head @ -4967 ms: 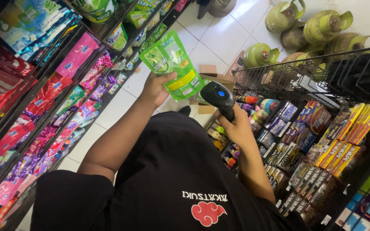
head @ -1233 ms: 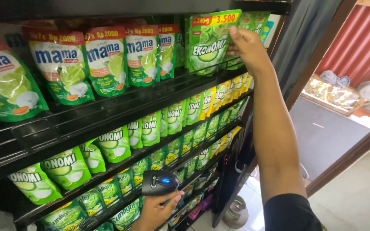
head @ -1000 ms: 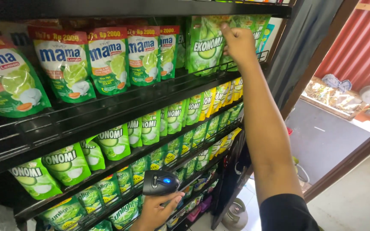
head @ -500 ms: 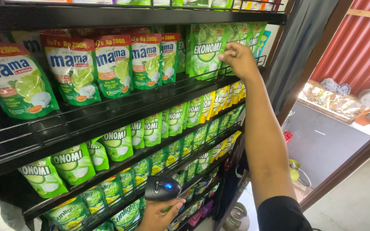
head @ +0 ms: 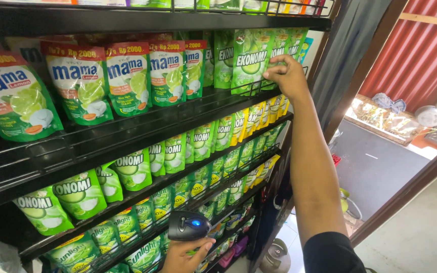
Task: Scan and place detergent pouches onto grocery store shelves.
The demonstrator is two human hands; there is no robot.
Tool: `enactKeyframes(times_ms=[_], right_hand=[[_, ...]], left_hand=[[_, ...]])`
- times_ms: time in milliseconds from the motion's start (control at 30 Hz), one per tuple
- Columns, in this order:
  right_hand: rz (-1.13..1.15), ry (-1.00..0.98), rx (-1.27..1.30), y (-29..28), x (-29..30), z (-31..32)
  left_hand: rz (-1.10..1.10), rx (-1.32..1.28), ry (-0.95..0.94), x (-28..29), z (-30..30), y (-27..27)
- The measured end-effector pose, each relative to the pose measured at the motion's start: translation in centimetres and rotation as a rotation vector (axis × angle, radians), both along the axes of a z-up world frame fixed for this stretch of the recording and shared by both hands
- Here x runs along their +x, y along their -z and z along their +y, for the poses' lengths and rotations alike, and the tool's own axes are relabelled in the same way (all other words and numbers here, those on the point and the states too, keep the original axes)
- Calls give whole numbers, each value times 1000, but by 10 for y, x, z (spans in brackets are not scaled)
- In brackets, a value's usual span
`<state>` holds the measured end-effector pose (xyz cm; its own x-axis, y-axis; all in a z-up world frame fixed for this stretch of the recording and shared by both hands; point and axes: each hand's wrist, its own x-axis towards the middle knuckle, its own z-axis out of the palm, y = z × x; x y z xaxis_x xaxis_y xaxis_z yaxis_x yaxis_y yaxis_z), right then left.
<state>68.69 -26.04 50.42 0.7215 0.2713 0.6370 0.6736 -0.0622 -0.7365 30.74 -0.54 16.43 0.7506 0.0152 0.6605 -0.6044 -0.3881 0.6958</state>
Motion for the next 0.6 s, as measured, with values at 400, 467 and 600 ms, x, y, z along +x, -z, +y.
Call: enactKeyframes(times_ms=[400, 467, 600], right_hand=[[-50, 37, 37, 2, 13, -1], [-49, 42, 31, 2, 11, -1], [-64, 69, 0, 2, 11, -2]], left_hand=[[6, -72, -20, 3, -20, -2], [9, -79, -12, 3, -21, -3], [-34, -73, -3, 5, -25, -2]])
